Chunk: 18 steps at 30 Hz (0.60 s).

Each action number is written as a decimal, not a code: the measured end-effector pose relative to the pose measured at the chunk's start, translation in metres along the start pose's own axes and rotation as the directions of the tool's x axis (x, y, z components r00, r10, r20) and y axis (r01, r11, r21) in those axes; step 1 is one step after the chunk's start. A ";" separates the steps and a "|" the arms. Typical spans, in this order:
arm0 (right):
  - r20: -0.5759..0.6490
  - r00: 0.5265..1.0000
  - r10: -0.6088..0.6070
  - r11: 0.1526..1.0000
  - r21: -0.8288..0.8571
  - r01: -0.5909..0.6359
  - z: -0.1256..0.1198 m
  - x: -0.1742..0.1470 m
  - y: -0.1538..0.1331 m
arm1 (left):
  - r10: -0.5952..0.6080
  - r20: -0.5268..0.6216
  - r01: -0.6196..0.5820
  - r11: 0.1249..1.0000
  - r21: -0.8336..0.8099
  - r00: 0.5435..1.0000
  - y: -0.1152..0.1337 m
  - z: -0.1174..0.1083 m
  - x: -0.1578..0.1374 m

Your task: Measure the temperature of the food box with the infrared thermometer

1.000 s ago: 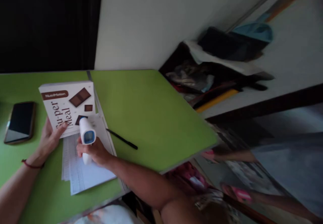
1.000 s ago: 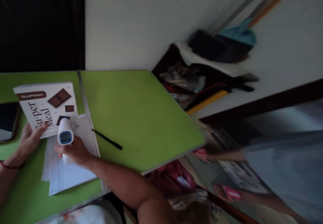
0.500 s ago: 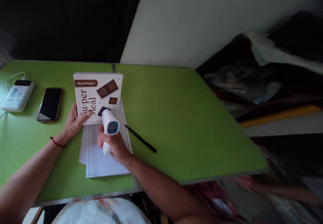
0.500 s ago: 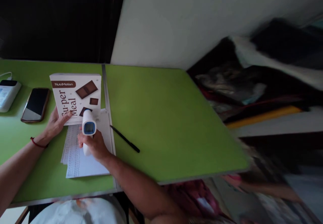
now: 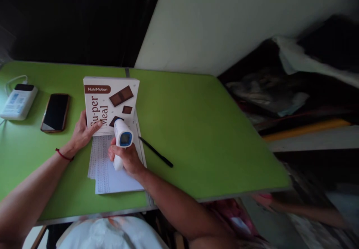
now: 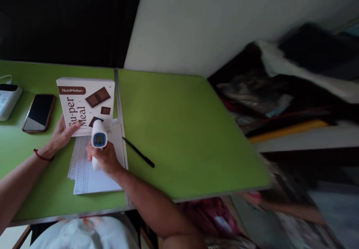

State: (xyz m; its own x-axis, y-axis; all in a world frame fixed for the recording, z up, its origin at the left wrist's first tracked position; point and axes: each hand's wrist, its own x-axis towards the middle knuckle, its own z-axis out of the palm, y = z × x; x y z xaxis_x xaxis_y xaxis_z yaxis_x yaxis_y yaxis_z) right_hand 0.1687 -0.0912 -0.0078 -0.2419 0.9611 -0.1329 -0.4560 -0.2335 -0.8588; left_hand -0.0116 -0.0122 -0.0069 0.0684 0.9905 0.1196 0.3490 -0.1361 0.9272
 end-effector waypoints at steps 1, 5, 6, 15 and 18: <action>0.007 1.000 -0.014 1.000 -0.017 0.014 -0.001 0.000 0.000 | -0.001 0.001 0.001 1.000 -0.006 1.000 -0.001 0.000 0.000; -0.017 1.000 -0.008 0.999 -0.054 0.008 -0.001 -0.001 0.001 | -0.001 -0.007 0.001 0.999 -0.039 1.000 -0.001 0.001 0.000; -0.024 1.000 0.005 0.999 -0.049 -0.006 -0.001 -0.001 0.000 | 0.003 -0.012 -0.004 0.999 -0.048 1.000 -0.001 0.001 0.000; 0.016 0.999 -0.034 0.999 -0.034 0.035 0.000 -0.001 -0.001 | 0.017 -0.007 -0.017 1.000 -0.015 1.000 0.005 0.001 0.000; 0.012 1.000 -0.003 1.000 -0.031 0.003 0.000 -0.002 -0.002 | 0.028 -0.004 -0.028 1.000 -0.003 1.000 0.004 0.000 0.000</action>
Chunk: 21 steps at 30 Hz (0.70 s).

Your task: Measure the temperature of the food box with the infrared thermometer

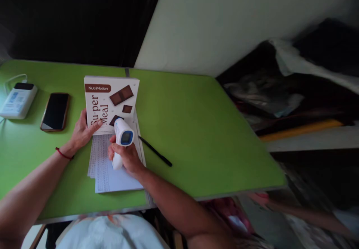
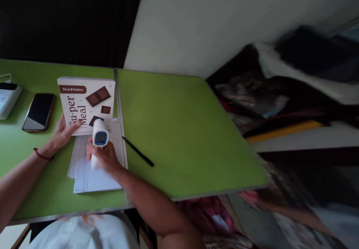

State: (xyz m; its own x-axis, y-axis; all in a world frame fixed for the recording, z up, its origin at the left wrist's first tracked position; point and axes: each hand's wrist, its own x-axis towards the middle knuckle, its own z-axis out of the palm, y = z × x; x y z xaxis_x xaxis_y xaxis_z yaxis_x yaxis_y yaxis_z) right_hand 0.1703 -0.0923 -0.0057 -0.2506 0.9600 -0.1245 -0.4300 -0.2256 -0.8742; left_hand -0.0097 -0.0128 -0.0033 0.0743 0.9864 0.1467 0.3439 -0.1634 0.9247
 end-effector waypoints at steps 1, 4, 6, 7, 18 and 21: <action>0.010 1.000 0.000 1.000 -0.008 0.000 0.000 0.000 0.000 | 0.013 0.007 -0.013 1.000 -0.007 1.000 -0.001 0.000 0.000; 0.031 0.999 -0.030 0.998 -0.057 0.032 -0.001 -0.001 0.000 | 0.056 0.008 -0.055 0.998 -0.036 0.998 -0.006 0.000 0.000; 0.017 0.999 -0.036 0.997 -0.064 0.037 -0.001 -0.001 0.001 | 0.052 0.000 -0.052 0.998 -0.038 0.999 -0.008 0.000 0.001; 0.011 0.999 -0.032 0.998 -0.055 0.033 -0.001 -0.001 0.001 | 0.038 -0.001 -0.038 0.999 -0.032 0.999 -0.009 0.001 0.001; -0.001 1.000 -0.005 1.000 -0.001 0.005 0.001 0.000 -0.004 | 0.014 0.010 -0.014 0.999 -0.038 1.000 -0.003 0.001 0.000; -0.025 1.000 0.014 1.000 0.009 -0.014 0.001 0.000 -0.005 | 0.010 0.001 -0.010 0.999 -0.031 1.000 -0.004 0.000 0.000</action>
State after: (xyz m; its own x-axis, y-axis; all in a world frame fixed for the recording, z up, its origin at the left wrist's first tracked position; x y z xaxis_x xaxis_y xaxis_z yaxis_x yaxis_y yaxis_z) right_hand 0.1712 -0.0909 -0.0008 -0.2351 0.9606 -0.1482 -0.4340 -0.2402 -0.8683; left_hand -0.0108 -0.0120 -0.0073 0.0788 0.9847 0.1554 0.3143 -0.1725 0.9335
